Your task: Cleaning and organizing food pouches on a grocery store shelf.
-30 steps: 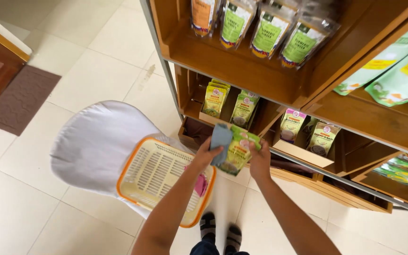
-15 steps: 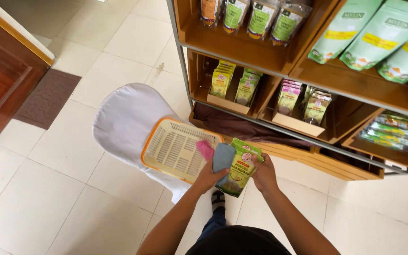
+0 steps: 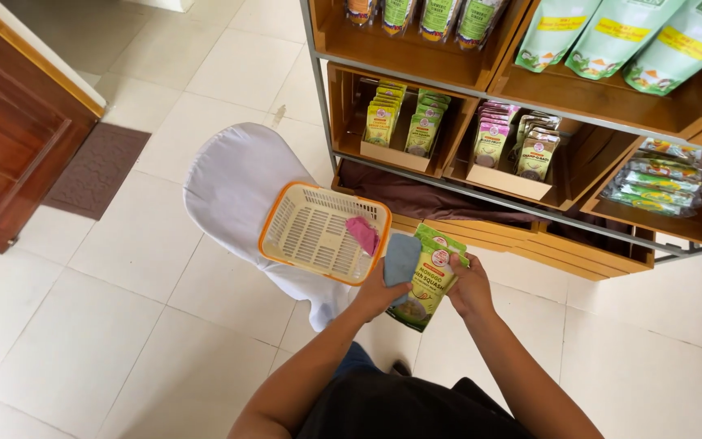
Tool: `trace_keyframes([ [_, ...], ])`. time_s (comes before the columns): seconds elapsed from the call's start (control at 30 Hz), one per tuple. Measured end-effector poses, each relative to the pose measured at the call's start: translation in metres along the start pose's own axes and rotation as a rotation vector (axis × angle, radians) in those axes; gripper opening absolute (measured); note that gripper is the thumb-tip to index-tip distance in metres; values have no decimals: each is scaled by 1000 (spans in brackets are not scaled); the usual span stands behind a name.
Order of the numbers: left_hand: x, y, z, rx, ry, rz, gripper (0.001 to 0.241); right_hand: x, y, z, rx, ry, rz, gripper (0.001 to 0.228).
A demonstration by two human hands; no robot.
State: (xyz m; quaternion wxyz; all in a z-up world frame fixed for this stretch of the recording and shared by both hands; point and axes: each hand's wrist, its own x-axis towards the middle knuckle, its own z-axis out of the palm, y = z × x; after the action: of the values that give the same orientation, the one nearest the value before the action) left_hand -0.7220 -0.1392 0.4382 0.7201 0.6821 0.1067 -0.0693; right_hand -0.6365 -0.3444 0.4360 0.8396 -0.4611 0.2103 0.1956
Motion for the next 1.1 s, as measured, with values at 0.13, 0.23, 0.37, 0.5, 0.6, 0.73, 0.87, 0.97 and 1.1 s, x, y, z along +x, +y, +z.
trace_keyframes([
  [0.13,-2,11,-26,48,-59,19,84,-6,10,24,2,9,-16,33],
  [0.23,2,11,-54,48,-82,47,83,6,29,46,36,-17,-55,32],
  [0.37,7,2,-108,185,44,11,83,21,64,96,14,-1,-67,28],
  [0.5,8,-1,-171,94,142,-12,74,44,118,146,-96,-84,-91,31],
  [0.6,9,-3,-209,108,201,29,68,39,144,189,-168,-111,-76,33],
  [0.73,17,-8,-246,91,173,68,65,44,159,209,-365,-6,8,33],
  [0.87,34,-21,-263,177,141,-27,69,66,179,192,-454,71,77,35],
  [0.97,46,-17,-263,183,93,-113,72,68,183,187,-311,106,118,35],
  [1.1,76,-69,-252,257,71,1,67,89,195,168,-261,212,108,32],
])
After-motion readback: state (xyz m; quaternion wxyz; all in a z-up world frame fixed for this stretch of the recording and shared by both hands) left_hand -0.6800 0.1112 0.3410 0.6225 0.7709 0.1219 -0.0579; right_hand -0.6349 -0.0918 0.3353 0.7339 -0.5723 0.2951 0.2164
